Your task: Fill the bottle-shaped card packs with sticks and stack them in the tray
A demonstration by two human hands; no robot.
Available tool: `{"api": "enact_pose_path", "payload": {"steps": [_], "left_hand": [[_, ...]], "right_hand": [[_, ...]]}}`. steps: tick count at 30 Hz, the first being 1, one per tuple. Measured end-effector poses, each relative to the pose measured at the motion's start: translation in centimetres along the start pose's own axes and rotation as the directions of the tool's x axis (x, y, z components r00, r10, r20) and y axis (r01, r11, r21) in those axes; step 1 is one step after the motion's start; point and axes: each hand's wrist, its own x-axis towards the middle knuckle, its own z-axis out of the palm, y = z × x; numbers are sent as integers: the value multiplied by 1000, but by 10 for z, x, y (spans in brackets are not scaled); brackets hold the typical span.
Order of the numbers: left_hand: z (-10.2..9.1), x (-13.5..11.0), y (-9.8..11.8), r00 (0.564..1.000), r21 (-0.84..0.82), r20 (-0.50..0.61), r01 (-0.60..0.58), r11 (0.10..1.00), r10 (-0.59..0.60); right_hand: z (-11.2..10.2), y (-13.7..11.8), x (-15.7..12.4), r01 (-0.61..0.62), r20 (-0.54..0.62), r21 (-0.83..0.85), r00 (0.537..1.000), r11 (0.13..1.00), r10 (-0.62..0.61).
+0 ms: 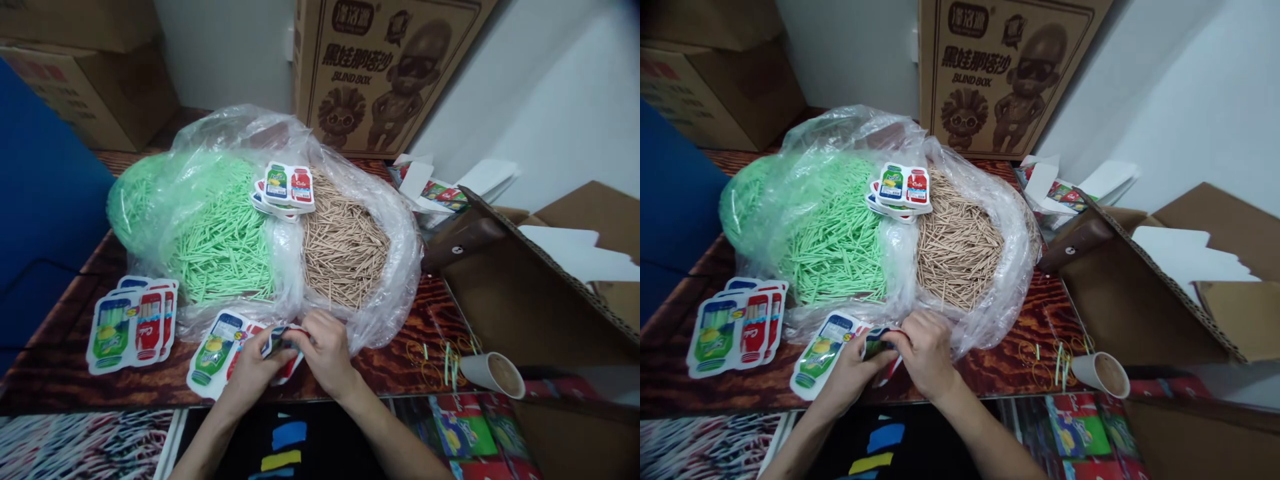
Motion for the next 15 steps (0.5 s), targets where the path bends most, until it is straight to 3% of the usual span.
{"api": "enact_pose_path", "payload": {"steps": [2,7,9,11,13,15], "left_hand": [[2,1,1,999,9,-34,-5,1000,5],[-4,4,0,995,63,-89,-36,997,42],[-7,5,-3,994,50,-107,-17,999,22],[-8,5,-5,994,36,-107,0,999,3],[-7,6,-7,996,26,-91,6,1000,-4],[-6,6,-6,997,5,-81,12,1000,-11]], "right_hand": [[0,1,-1,-17,4,39,1000,999,17],[-21,30,12,-149,180,168,976,974,119],[-32,50,22,-211,81,-48,973,976,214],[-39,68,31,-238,13,-336,966,912,257],[-39,78,36,-196,29,-519,969,832,247],[-36,83,38,-113,100,-594,972,797,213]]}}
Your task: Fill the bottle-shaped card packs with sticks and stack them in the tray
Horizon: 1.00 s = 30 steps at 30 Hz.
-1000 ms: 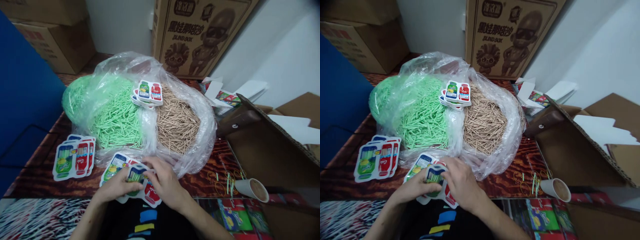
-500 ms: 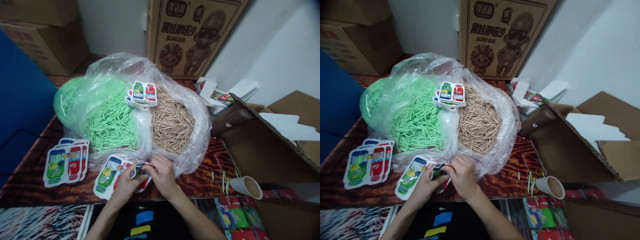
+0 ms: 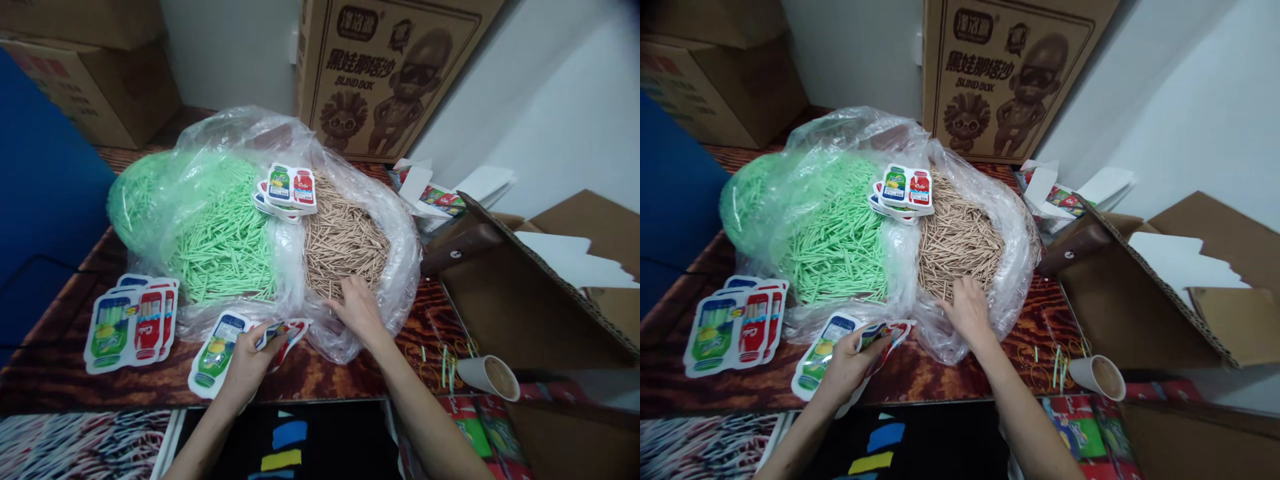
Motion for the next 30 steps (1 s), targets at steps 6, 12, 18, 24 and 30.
{"api": "enact_pose_path", "payload": {"steps": [6,12,18,24,30], "left_hand": [[-4,-1,2,998,-119,-38,45,992,-50],[-12,0,0,997,-81,-71,35,996,-41],[-11,1,1,997,-83,-67,19,996,-25],[-12,-1,1,995,-102,-87,30,994,-39],[-16,-2,-1,994,-101,-103,34,994,-44]], "right_hand": [[4,2,0,105,51,-36,993,994,-103],[6,12,4,99,-6,8,995,995,-99],[8,8,4,46,-58,-26,997,999,-47],[6,14,1,124,-14,-10,992,992,-124],[1,23,4,136,25,-111,991,984,-134]]}}
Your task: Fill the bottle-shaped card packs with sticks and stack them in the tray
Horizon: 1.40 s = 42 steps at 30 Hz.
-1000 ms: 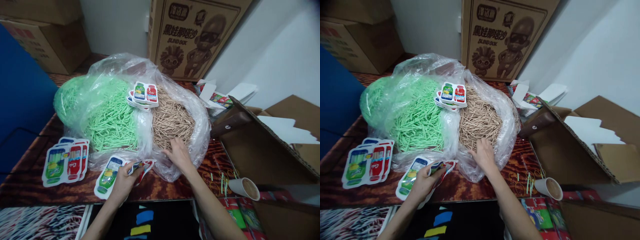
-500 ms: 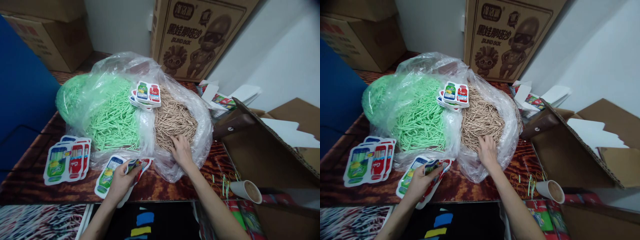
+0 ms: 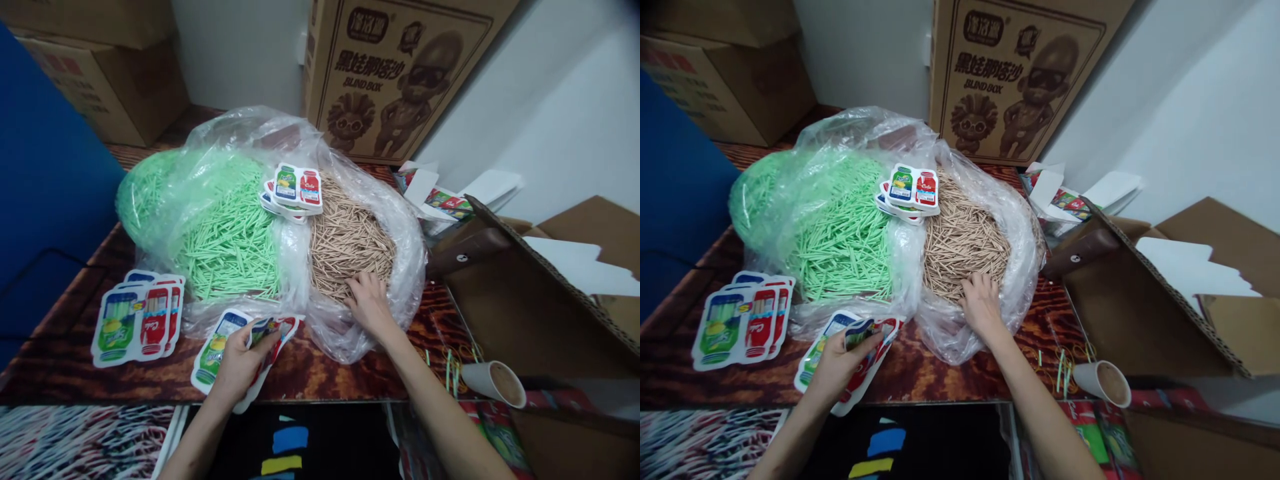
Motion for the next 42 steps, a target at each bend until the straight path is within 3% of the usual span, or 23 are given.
{"api": "enact_pose_path", "payload": {"steps": [7,15,18,23,25,27,31,34,37,42], "left_hand": [[2,1,-2,1000,27,13,-23,999,23],[-2,1,1,1000,7,3,-22,1000,22],[-2,1,6,1000,27,4,-7,1000,7],[-6,-1,4,1000,-5,-13,-8,1000,8],[-7,-1,1,1000,-23,-15,-13,1000,13],[-8,0,0,1000,-41,-20,-11,999,10],[-8,2,2,1000,-54,-24,-7,999,5],[-6,3,5,1000,-60,-29,-9,998,8],[-4,3,7,999,-61,-43,13,998,-15],[1,3,12,996,-102,-53,60,993,-65]], "right_hand": [[1,-2,9,125,35,-166,992,978,-121],[6,1,15,237,86,-247,971,940,-222],[8,3,14,222,63,-136,975,966,-215],[6,9,22,40,-4,219,999,975,-40],[3,11,29,-70,12,481,997,874,73],[-1,14,38,-164,77,713,985,682,156],[-10,18,53,-271,224,893,960,360,167],[-16,20,55,-365,359,928,929,72,87],[-16,21,48,-450,451,879,892,-159,-33],[-10,13,26,-538,519,742,839,-401,-165]]}}
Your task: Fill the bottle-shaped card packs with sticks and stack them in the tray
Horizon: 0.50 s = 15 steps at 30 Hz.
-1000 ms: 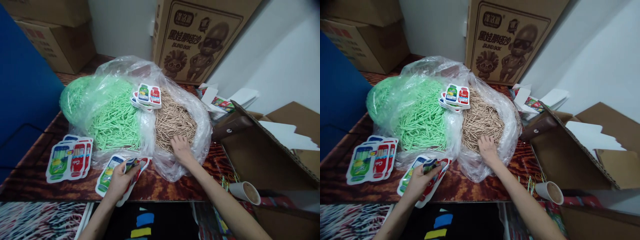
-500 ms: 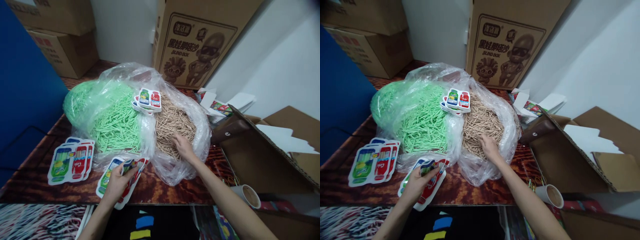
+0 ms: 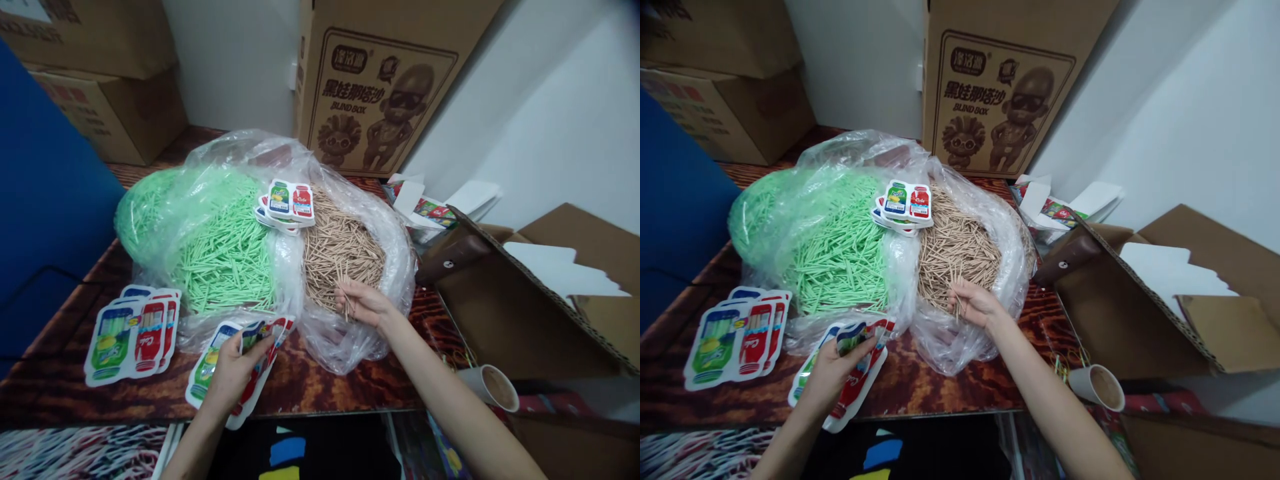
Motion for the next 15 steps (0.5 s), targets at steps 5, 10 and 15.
{"api": "enact_pose_path", "payload": {"steps": [5,10,15], "left_hand": [[23,13,13,991,-260,123,90,961,-60],[50,39,24,923,-281,381,74,957,41],[51,47,22,817,-44,576,53,998,-18]], "right_hand": [[20,23,-16,-105,115,116,989,988,92],[39,47,-27,-229,301,112,935,967,187],[43,68,-32,-340,422,64,861,938,283]]}}
